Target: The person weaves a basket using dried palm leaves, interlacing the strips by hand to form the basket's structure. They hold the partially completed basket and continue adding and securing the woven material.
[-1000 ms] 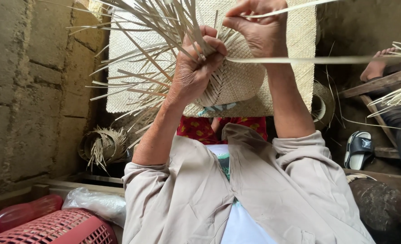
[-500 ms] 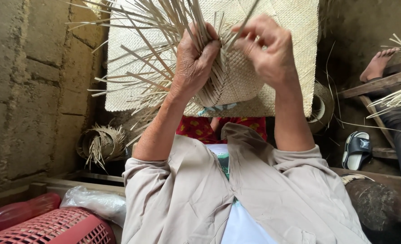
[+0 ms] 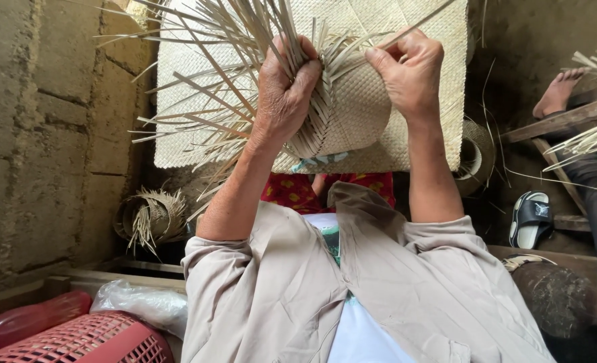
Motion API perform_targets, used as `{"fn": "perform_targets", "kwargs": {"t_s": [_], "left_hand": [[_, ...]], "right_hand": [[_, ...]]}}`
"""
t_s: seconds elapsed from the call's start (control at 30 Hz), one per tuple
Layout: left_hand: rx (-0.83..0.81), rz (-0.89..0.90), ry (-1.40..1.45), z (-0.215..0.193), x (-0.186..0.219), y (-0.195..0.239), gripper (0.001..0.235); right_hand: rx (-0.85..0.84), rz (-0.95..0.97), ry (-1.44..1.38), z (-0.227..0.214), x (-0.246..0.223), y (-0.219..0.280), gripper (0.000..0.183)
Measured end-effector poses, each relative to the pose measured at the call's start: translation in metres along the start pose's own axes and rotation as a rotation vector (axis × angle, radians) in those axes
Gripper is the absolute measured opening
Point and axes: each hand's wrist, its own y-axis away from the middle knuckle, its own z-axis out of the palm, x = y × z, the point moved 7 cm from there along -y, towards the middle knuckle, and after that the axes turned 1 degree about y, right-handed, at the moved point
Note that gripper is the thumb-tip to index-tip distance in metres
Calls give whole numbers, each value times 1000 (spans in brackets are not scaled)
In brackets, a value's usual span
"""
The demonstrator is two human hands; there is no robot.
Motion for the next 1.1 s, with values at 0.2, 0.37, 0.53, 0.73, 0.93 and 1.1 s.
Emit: {"fn": "perform_targets", "kwargs": {"t_s": [0.2, 0.37, 0.53, 0.73, 0.93, 1.1], "left_hand": [[-55, -74, 9, 10, -18, 7, 30], [-69, -55, 151, 16, -4, 5, 26], [80, -87, 92, 8, -5, 9, 25], [66, -15, 253, 10, -11, 9, 27], [159, 77, 23, 7, -24, 10, 28], [164, 41, 38, 7, -11, 8, 27]], "right_hand": [[119, 215, -231, 10, 81, 1, 11], [231, 278, 20, -5, 127, 18, 40], [297, 182, 410, -23, 129, 25, 29], [460, 157, 298, -35, 91, 69, 21], [85, 804, -378, 15, 31, 120, 68], [204, 722, -665, 36, 41, 117, 67]]}}
